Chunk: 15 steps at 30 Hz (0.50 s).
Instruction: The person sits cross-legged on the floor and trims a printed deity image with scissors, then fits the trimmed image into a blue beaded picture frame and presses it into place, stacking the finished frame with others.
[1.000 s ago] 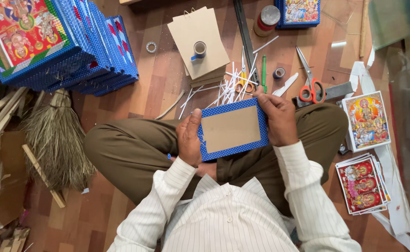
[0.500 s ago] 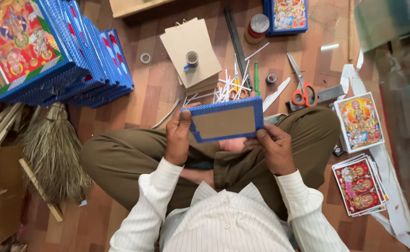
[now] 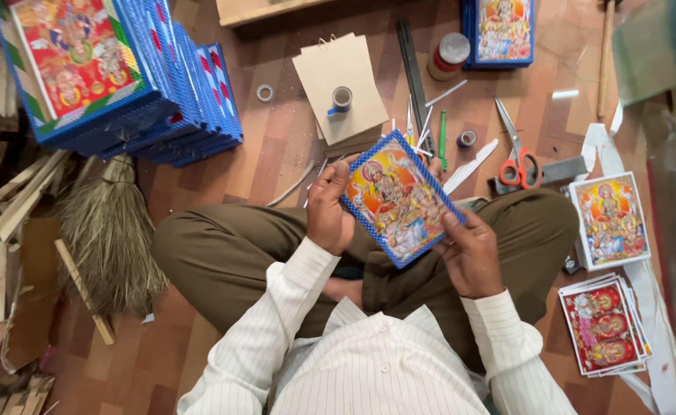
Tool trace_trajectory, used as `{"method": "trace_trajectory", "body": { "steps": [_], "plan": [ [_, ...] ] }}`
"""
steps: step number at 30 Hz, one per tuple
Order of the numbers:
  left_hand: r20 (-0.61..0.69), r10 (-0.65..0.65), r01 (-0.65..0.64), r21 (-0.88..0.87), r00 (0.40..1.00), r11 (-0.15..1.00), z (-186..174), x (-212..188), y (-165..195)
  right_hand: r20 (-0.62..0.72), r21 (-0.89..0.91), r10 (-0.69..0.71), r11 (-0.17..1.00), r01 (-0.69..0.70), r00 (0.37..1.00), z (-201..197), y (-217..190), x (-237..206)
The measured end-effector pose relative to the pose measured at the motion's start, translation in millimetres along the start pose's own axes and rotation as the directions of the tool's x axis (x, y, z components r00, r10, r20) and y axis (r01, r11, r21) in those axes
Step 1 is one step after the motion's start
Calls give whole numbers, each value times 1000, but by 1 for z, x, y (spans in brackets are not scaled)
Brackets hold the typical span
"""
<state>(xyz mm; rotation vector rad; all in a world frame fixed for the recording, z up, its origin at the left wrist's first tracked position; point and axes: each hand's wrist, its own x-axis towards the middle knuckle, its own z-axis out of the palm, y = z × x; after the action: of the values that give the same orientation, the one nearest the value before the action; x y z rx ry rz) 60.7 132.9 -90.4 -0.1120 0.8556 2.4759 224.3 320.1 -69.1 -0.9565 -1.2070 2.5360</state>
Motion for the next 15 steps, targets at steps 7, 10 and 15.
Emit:
{"method": "trace_trajectory", "body": {
  "steps": [7, 10, 15],
  "plan": [
    [-13, -13, 14, 30, 1000, 999, -10, 16, 23, 22, -218, 19, 976, -14, 1000, 1, 19, 13],
    [-52, 0, 4, 61, 999, 998, -12, 8, 28, 72, -224, -57, 972, 72, 996, 0, 21, 14],
    [-76, -171, 176, 52, 982, 983, -15, 2, 7, -12, -129, -116, 985, 114, 993, -10, 11, 32]
  ]
}}
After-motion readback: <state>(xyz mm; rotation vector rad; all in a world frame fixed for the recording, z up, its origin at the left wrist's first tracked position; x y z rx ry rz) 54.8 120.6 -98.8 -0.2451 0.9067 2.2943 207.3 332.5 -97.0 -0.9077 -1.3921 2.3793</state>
